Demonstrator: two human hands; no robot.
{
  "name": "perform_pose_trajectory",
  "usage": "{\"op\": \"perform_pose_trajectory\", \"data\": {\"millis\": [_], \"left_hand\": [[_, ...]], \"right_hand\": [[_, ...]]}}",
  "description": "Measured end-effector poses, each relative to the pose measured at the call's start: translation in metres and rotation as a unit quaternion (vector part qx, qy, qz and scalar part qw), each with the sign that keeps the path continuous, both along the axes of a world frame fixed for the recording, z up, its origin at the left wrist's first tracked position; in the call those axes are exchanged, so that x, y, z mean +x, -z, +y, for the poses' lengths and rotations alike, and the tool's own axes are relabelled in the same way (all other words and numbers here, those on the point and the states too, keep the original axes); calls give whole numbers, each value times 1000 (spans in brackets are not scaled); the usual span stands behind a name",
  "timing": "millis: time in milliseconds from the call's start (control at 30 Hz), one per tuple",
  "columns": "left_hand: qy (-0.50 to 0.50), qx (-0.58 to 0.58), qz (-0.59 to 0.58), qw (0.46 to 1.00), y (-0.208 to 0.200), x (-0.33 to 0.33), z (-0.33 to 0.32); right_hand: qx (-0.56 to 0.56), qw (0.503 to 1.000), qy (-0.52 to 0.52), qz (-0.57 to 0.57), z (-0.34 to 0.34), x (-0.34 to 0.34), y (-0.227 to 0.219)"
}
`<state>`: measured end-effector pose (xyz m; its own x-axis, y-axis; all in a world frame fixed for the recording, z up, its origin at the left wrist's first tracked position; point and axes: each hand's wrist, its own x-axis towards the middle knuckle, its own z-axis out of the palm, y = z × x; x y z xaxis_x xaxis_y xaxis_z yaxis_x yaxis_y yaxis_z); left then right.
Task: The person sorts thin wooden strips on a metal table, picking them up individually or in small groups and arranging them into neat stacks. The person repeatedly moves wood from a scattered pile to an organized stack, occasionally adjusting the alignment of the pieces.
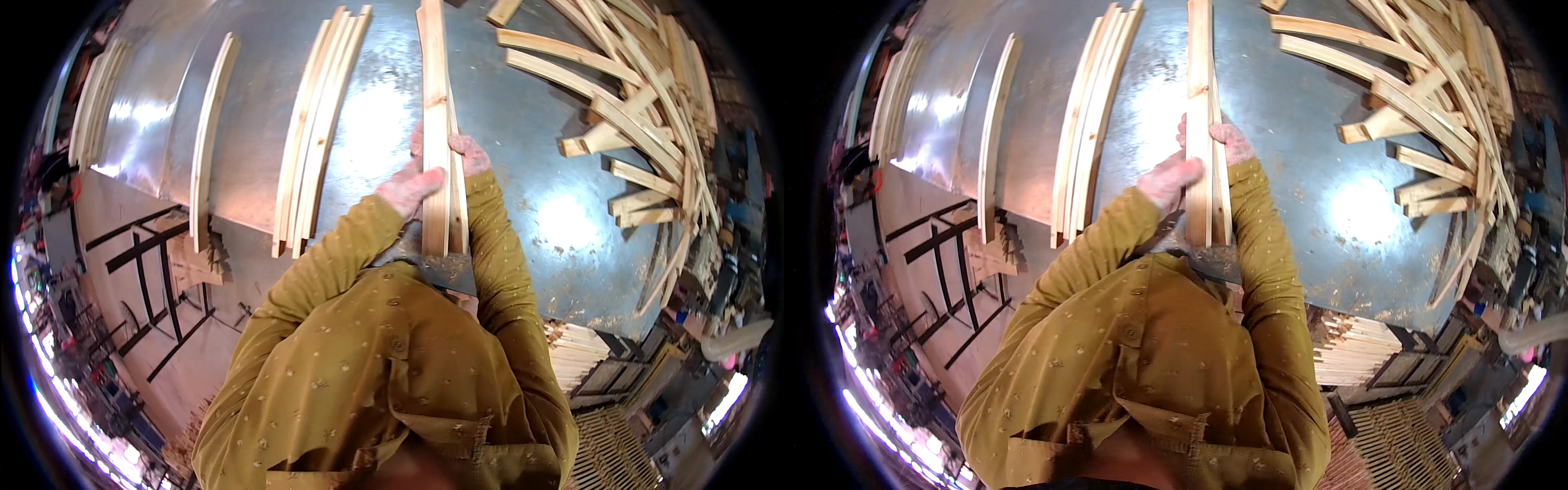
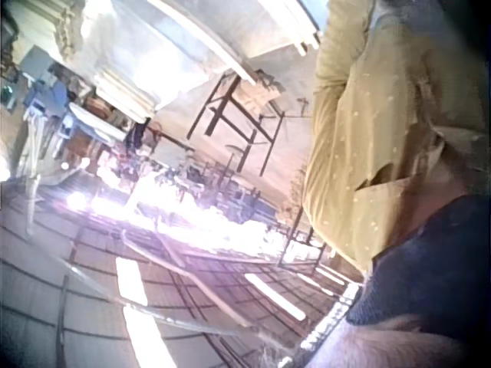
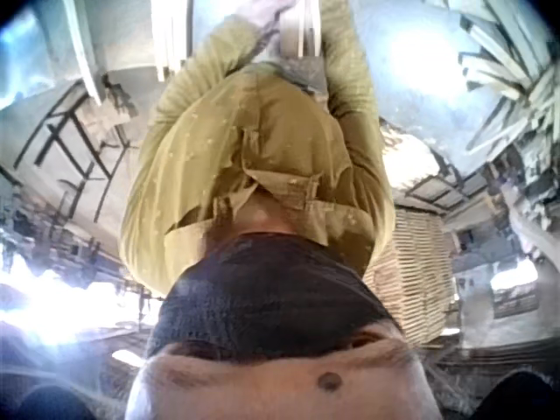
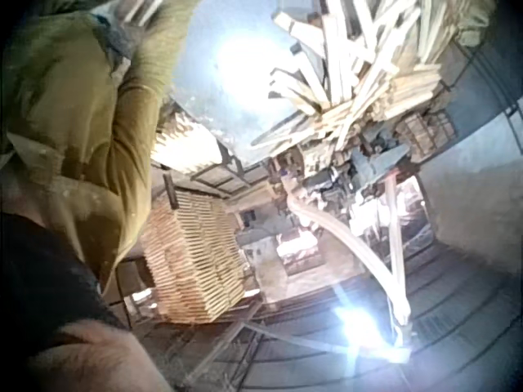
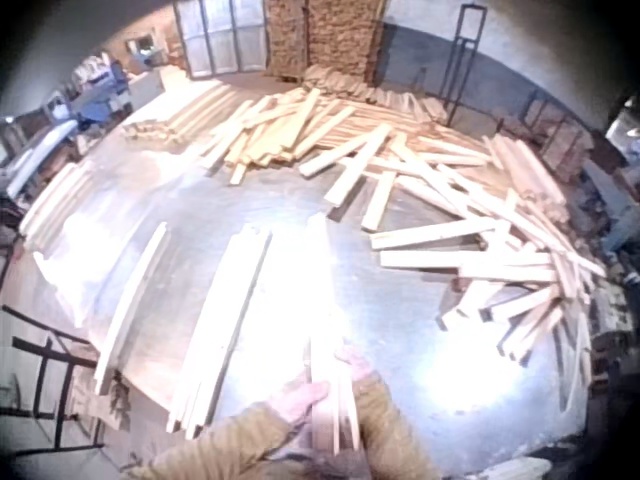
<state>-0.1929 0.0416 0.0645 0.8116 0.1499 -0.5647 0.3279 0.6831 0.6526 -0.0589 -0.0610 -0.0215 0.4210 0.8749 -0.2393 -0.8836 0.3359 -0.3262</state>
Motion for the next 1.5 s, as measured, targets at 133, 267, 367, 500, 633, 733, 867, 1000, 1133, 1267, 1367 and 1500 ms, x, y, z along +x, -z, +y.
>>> {"op": "perform_pose_trajectory", "data": {"millis": [133,267,367,500,633,733,867,1000,1133,1267,1367,1500], "left_hand": [[130,214,157,955,32,-18,39],[221,506,261,792,15,-48,64],[219,617,277,704,26,-79,69],[14,832,66,551,50,-135,93],[111,602,292,735,30,-133,129],[216,590,338,701,7,-115,127],[189,685,310,632,5,-106,121],[11,633,74,770,6,-40,133],[-45,489,-101,865,10,75,169],[47,628,-43,776,2,229,239],[174,766,-4,619,9,363,280],[181,872,94,445,46,497,288]], "right_hand": [[-127,991,26,-22,28,-3,12],[-175,981,-71,-32,23,-4,46],[-496,773,-188,-347,70,-41,24],[-549,537,-389,-509,133,-93,-60],[-485,546,-424,-536,156,-100,-43],[-411,501,-423,-633,142,-69,-29],[-567,547,-28,-615,123,85,-36],[-721,495,213,-436,186,250,-93],[-708,623,156,-294,227,316,-82],[-386,840,213,-315,175,262,-29],[-329,824,280,-367,106,230,-63],[-506,656,306,-468,68,290,-65]]}}
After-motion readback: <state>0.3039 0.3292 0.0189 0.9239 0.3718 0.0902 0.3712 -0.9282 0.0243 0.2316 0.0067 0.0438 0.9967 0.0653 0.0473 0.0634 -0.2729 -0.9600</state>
